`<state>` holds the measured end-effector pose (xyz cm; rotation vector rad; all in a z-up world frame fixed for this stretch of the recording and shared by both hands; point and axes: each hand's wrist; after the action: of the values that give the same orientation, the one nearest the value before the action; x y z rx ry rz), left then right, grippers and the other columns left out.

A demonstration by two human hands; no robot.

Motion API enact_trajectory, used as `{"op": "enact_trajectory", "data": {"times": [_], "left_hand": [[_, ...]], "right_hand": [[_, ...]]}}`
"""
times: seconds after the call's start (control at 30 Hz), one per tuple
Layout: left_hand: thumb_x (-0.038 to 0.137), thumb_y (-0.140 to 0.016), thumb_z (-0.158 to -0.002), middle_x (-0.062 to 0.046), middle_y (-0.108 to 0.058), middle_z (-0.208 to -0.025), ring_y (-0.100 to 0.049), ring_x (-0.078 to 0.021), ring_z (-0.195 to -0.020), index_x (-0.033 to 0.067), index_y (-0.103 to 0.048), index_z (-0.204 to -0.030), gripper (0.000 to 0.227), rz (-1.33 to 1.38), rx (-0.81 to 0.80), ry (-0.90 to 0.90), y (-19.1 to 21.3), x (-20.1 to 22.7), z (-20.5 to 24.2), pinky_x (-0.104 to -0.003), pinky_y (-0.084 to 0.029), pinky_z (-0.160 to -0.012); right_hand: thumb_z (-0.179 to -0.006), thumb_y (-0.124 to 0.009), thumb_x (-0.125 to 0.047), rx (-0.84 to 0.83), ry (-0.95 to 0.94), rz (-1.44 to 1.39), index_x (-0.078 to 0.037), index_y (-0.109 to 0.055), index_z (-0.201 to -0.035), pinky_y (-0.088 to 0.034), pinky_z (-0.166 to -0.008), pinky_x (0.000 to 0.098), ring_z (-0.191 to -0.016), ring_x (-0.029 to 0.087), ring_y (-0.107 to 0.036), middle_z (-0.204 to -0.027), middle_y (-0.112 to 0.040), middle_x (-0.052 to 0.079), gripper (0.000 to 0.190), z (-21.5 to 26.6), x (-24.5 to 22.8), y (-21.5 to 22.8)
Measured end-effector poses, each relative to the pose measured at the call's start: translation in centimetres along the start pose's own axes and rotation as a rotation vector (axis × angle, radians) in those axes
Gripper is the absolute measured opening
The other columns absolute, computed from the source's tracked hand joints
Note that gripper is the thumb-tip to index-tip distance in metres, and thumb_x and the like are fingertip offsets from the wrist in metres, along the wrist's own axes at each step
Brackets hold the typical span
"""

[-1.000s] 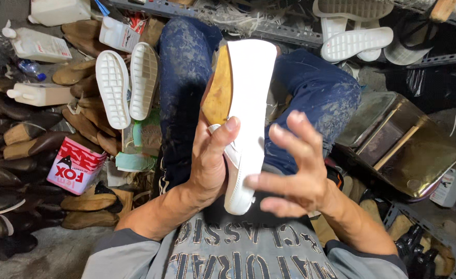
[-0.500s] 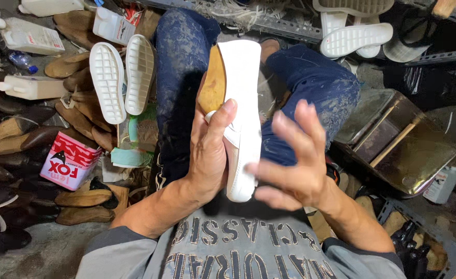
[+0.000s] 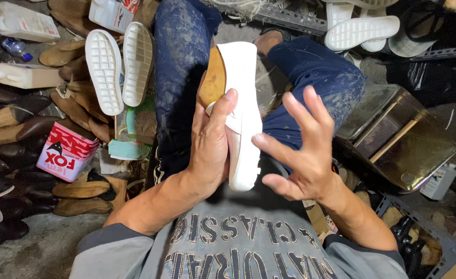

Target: The person sits on the floor and cleans a white shoe by hand, rubbing the upper and sole surfaces. They repeatedly reach for a small bowl of yellow liquid on a nearby shelf to apply it to the shoe. The person also handles a plastic water bottle and a small container of white powder.

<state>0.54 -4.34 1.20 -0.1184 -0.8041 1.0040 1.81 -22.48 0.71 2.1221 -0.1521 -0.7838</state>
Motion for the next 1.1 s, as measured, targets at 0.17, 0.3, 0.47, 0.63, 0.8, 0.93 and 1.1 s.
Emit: {"op": "enact_trajectory", "data": {"times": [0.17,0.3,0.47,0.63,0.8,0.93,1.1], "left_hand": [[0.031,-0.066,-0.083,-0.007,-0.069,-0.13,-0.065,-0.0165,-0.109,0.0136,-0.054,-0.141,0.062,-0.116,0.036,-0.064,0.2,-0.3,-0.3,-0.03,-0.05,-0.096],[0.028,-0.067,-0.081,-0.012,-0.073,-0.102,-0.069,-0.0243,-0.075,0.0133,-0.06,-0.128,0.05,-0.033,0.147,0.085,-0.3,-0.2,-0.9,-0.038,-0.057,-0.068],[0.03,-0.066,-0.075,-0.01,-0.075,-0.108,-0.069,-0.0216,-0.091,0.0064,-0.067,-0.119,0.049,-0.212,0.304,0.18,-0.4,-0.5,-1.6,-0.034,-0.055,-0.083],[0.026,-0.074,-0.08,-0.007,-0.071,-0.081,-0.064,-0.0175,-0.068,0.0062,-0.075,-0.094,0.024,-0.117,0.417,0.279,0.7,-3.2,-2.7,-0.036,-0.053,-0.062],[0.027,-0.073,-0.078,-0.006,-0.074,-0.091,-0.067,-0.0171,-0.079,0.0076,-0.073,-0.102,0.031,-0.124,0.421,0.248,1.0,-4.3,-3.3,-0.033,-0.055,-0.073],[0.021,-0.074,-0.083,-0.004,-0.071,-0.08,-0.064,-0.0163,-0.069,0.0086,-0.075,-0.091,0.015,0.002,0.413,0.221,1.8,-6.2,-4.1,-0.035,-0.054,-0.065],[0.023,-0.074,-0.083,-0.005,-0.07,-0.076,-0.064,-0.0183,-0.066,0.0081,-0.074,-0.088,0.016,0.017,0.404,0.234,1.8,-6.4,-4.1,-0.038,-0.053,-0.061]], "right_hand": [[-0.104,-0.047,-0.059,-0.077,0.031,-0.121,-0.033,-0.075,-0.121,-0.016,-0.128,0.0651,-0.151,0.045,-0.021,-0.155,-0.037,0.023,0.042,1.1,0.1,-0.3],[-0.108,-0.053,-0.065,0.044,0.228,0.144,-0.046,-0.068,-0.133,-0.017,-0.128,0.054,-0.15,0.033,-0.025,-0.151,-0.04,0.011,0.035,1.7,0.7,-0.5],[-0.112,-0.069,-0.059,0.052,0.384,0.267,-0.045,-0.062,-0.143,-0.022,-0.125,0.06,-0.153,0.035,-0.024,-0.155,-0.04,0.011,0.035,3.5,2.5,-0.6],[-0.11,-0.047,-0.056,0.009,0.202,0.158,-0.032,-0.078,-0.126,-0.019,-0.127,0.0554,-0.148,0.038,-0.029,-0.153,-0.04,0.016,0.042,-0.1,1.6,0.7],[-0.108,-0.053,-0.058,-0.117,0.318,0.148,-0.038,-0.072,-0.133,-0.019,-0.124,0.0584,-0.147,0.038,-0.028,-0.149,-0.046,0.015,0.038,0.8,3.3,0.9],[-0.105,-0.088,-0.061,-0.035,0.573,0.318,-0.039,-0.073,-0.135,-0.024,-0.124,0.0499,-0.147,0.026,-0.03,-0.148,-0.049,0.003,0.04,3.2,4.2,1.1],[-0.103,-0.071,-0.059,-0.111,0.325,0.137,-0.026,-0.068,-0.129,-0.023,-0.122,0.059,-0.144,0.039,-0.031,-0.146,-0.048,0.016,0.043,0.2,3.1,1.6]]}}
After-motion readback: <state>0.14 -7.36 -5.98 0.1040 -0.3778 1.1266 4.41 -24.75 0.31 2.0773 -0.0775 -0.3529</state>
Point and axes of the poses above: each hand's wrist, its own z-axis away from the middle knuckle, its own y-axis out of the back of the hand, x = y × z
